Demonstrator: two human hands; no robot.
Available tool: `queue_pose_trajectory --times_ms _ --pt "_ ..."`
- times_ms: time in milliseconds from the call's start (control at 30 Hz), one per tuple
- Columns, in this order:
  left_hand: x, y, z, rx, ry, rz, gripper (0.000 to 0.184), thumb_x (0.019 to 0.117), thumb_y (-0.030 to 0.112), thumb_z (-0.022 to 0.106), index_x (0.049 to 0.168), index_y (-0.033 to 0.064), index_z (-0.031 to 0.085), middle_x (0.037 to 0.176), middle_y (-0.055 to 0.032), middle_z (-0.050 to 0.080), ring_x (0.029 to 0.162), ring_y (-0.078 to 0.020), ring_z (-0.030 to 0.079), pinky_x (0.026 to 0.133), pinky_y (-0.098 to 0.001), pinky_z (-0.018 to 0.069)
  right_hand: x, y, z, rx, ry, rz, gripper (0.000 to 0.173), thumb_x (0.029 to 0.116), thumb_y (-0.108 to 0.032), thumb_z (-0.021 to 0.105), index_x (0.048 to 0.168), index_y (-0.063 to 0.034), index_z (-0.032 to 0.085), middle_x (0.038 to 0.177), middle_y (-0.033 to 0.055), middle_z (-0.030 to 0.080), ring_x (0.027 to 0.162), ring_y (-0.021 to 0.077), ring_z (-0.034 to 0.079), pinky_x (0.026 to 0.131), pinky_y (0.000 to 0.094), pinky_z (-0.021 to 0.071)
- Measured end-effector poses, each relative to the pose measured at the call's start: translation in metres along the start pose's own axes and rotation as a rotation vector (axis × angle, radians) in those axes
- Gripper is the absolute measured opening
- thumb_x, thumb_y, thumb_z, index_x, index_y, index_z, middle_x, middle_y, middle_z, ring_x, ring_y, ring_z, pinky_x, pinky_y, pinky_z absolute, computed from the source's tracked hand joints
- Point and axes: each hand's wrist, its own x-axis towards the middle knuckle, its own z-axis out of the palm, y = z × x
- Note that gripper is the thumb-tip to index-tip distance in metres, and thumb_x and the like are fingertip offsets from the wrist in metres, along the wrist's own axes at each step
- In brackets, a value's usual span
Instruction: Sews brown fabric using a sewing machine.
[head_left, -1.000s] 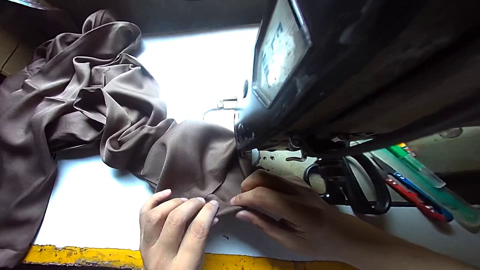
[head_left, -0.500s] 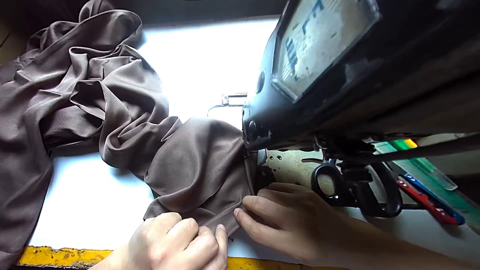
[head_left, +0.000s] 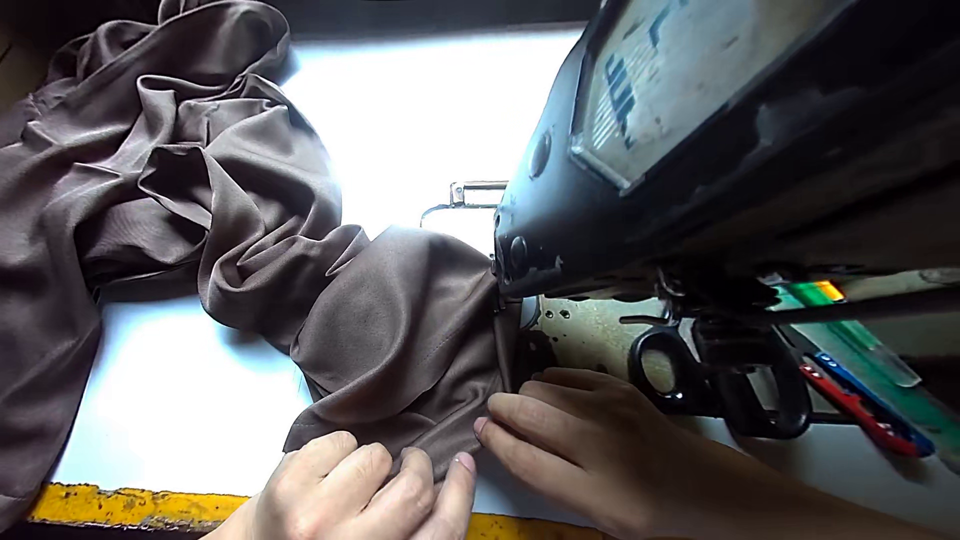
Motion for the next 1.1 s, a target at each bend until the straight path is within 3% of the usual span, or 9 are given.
queue_pose_trajectory --times_ms 267,333,400,433,500,567,700,867,1100 --pt "0.0 -0.001 0.003 0.068 0.061 -0.043 0.018 0.101 0.024 0.065 0.108 0.0089 0.072 0.082 -0.0031 0.069 0.058 -0.0157 0.045 0.055 -0.0308 0.032 0.002 0.002 0.0 -0.026 0.015 -0.007 0.019 0.1046 -0.01 0.048 0.105 -0.0064 0.066 0.087 0.0061 0.063 0.069 0.0163 0.055 0.057 0.0291 0.042" --pt "0.0 0.001 0.003 0.09 0.1 -0.061 0.019 0.0984 0.027 0.069 0.105 0.0103 0.074 0.089 -0.002 0.073 0.072 -0.0163 0.057 0.067 -0.0307 0.0409 0.002 0.001 0.0 -0.019 0.013 -0.009 0.019 0.1051 -0.011 0.049 0.106 -0.0061 0.067 0.088 0.0066 0.064 0.069 0.0168 0.055 0.059 0.0296 0.043" --pt "0.0 0.004 0.005 0.066 0.132 -0.091 0.02 0.0966 0.028 0.072 0.105 0.01 0.073 0.095 -0.0027 0.073 0.091 -0.0184 0.062 0.088 -0.0332 0.0435 0.002 0.001 -0.001 -0.011 0.017 -0.01 0.017 0.1051 -0.011 0.049 0.106 -0.0066 0.066 0.09 0.0071 0.064 0.07 0.0169 0.056 0.059 0.0296 0.0426" --pt "0.0 0.005 0.005 0.048 0.123 -0.104 0.019 0.0978 0.027 0.07 0.105 0.0095 0.07 0.095 -0.0032 0.073 0.092 -0.0186 0.064 0.093 -0.0338 0.0454 0.003 0.0 -0.001 -0.006 0.016 -0.005 0.017 0.1053 -0.012 0.049 0.105 -0.0074 0.065 0.091 0.0071 0.064 0.07 0.0166 0.056 0.059 0.0292 0.0426" --pt "0.002 0.005 0.007 -0.004 0.113 -0.108 0.016 0.0995 0.022 0.068 0.105 0.0068 0.069 0.086 -0.0052 0.07 0.075 -0.0184 0.061 0.075 -0.0316 0.0496 0.004 0.0 -0.001 0.008 0.014 0.005 0.016 0.1057 -0.013 0.048 0.104 -0.0083 0.064 0.089 0.0067 0.063 0.07 0.0166 0.056 0.059 0.029 0.0438" --pt "0.001 0.004 0.01 -0.04 0.094 -0.091 0.014 0.1011 0.018 0.064 0.106 0.0052 0.068 0.078 -0.006 0.063 0.061 -0.018 0.048 0.056 -0.0305 0.037 0.004 0.001 0.0 0.018 0.015 0.014 0.017 0.1053 -0.013 0.05 0.106 -0.0078 0.066 0.086 0.0059 0.062 0.069 0.0165 0.056 0.058 0.0289 0.0442" --pt "-0.002 0.0 0.013 0.001 0.065 -0.046 0.018 0.1024 0.023 0.062 0.108 0.0075 0.07 0.072 -0.0035 0.058 0.057 -0.0174 0.044 0.053 -0.0306 0.0323 0.001 0.0 0.001 -0.006 0.01 0.002 0.019 0.1037 -0.009 0.048 0.103 -0.0058 0.067 0.083 0.0057 0.06 0.067 0.0162 0.053 0.056 0.0289 0.0412" --pt "0.001 -0.004 0.014 0.006 0.013 0.036 0.019 0.1026 0.009 0.051 0.107 0.0076 0.07 0.072 -0.0033 0.057 0.057 -0.0165 0.041 0.051 -0.0302 0.0298 -0.001 -0.005 0.001 -0.052 -0.022 -0.02 0.018 0.1037 -0.009 0.049 0.1 -0.0069 0.066 0.086 0.0067 0.061 0.068 0.0168 0.051 0.056 0.0296 0.0389" --pt "0.003 -0.002 0.012 -0.009 -0.041 0.094 0.02 0.1032 0.009 0.049 0.106 0.0082 0.069 0.074 -0.0033 0.057 0.056 -0.0163 0.039 0.051 -0.0306 0.027 -0.007 -0.009 -0.006 -0.058 -0.096 0.018 0.023 0.1044 -0.008 0.044 0.105 -0.009 0.067 0.091 0.0056 0.063 0.074 0.0181 0.055 0.061 0.0306 0.0438"
